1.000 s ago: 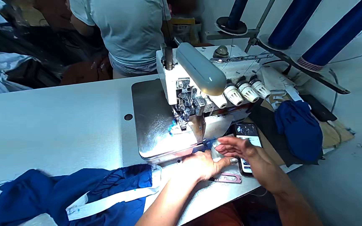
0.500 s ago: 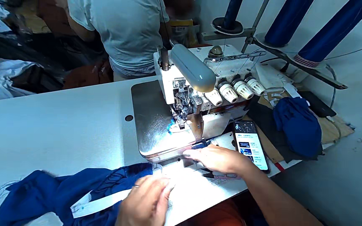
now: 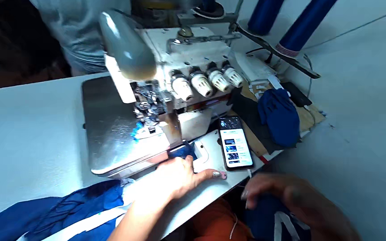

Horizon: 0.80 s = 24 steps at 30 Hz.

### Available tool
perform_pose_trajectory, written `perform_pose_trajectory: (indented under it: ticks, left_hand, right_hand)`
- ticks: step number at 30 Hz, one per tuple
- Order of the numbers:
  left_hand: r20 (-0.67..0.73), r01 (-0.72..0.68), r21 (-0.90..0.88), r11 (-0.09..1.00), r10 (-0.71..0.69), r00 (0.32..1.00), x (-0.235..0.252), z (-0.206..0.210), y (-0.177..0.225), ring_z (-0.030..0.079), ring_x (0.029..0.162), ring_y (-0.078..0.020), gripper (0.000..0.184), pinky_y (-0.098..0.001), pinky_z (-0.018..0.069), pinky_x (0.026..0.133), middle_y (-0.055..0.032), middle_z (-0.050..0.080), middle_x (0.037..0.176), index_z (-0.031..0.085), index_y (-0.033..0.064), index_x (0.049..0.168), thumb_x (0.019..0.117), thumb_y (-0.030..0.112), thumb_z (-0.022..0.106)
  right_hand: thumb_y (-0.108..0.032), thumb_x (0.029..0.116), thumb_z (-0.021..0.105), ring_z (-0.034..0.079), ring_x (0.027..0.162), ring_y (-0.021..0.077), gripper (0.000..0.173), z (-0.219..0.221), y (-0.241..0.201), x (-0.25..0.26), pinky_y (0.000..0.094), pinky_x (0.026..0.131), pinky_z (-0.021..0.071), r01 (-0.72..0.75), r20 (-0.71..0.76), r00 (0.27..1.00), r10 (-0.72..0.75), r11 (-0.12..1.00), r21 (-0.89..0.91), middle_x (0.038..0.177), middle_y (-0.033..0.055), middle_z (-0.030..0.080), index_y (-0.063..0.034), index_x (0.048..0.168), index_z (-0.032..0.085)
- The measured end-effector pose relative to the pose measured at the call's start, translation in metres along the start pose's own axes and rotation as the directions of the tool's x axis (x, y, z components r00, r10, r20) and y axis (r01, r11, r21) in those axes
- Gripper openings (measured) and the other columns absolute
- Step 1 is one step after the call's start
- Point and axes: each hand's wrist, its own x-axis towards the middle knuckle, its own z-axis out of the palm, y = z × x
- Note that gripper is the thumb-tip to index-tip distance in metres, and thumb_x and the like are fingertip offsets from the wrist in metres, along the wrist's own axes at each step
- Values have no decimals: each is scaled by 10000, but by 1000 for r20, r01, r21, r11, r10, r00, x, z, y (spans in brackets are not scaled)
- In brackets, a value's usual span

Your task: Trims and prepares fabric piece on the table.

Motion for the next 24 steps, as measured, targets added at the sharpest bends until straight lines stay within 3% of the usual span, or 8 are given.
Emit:
perform_pose_trajectory:
  ticks: [3,6,8,10,15,19,22,24]
  left_hand:
    - [-297,-189,-22,982,174,939,5,21,-18,689,975,-305,703,-549,539,830,-120,699,1006,699,96,1151,990,706,389]
    - [-691,-389,103,915,347,634,7,48,-36,731,891,-259,471,-487,590,753,-92,735,985,722,85,1131,1042,391,375]
    - [-783,-442,169,881,393,483,0,55,-45,733,914,-257,391,-454,593,779,-102,742,1027,713,54,1157,951,174,404]
    - [-803,-470,168,867,397,445,-10,59,-49,731,992,-271,403,-453,586,844,-118,747,1110,720,34,1155,892,107,424]
    - [-858,-511,124,851,351,376,-42,60,-55,711,1118,-231,277,-322,548,980,-173,744,1152,739,5,1095,986,108,506]
    - [-848,-450,-17,893,226,479,-77,70,-62,698,1148,-251,259,-335,542,999,-219,723,1185,746,-19,1113,1005,199,660]
    - [-910,-378,40,925,190,368,-95,87,-78,682,1138,-279,309,-333,494,1032,-228,724,1143,742,-3,1086,997,286,681]
    - [-923,-354,14,935,148,356,-108,96,-92,655,1156,-293,305,-360,494,1039,-250,698,1145,710,-29,1069,989,265,691]
  right_hand:
    - [-250,1077,462,711,1028,241,376,5,15,-29,434,945,558,-266,297,886,357,914,-305,1113,154,735,-5,1227,704]
    - [-162,1073,495,616,1222,423,345,10,31,-34,581,1080,442,-654,28,634,773,555,-513,1275,268,655,39,1305,654]
    - [-121,1062,487,632,1199,437,332,4,54,-43,582,1060,463,-722,-332,676,657,503,-475,1259,278,661,61,1282,657]
    - [-48,1009,490,702,1090,356,308,6,94,-52,495,977,547,-566,-516,801,303,664,-488,1170,230,715,57,1201,708]
    - [-150,942,539,728,1041,306,306,40,168,-21,418,941,570,-174,-443,872,-208,714,-678,1051,220,743,61,1025,746]
    - [-227,872,726,739,1033,269,380,50,160,8,465,929,574,-119,-328,940,-91,815,-568,1060,223,751,87,1086,730]
    - [-121,1008,580,639,1202,241,394,39,91,48,326,1061,454,-451,-97,865,492,677,-582,1284,269,658,143,1299,600]
    - [-191,997,569,714,1100,247,363,50,158,35,310,983,534,-335,-245,942,228,610,-718,1146,234,728,98,1176,698]
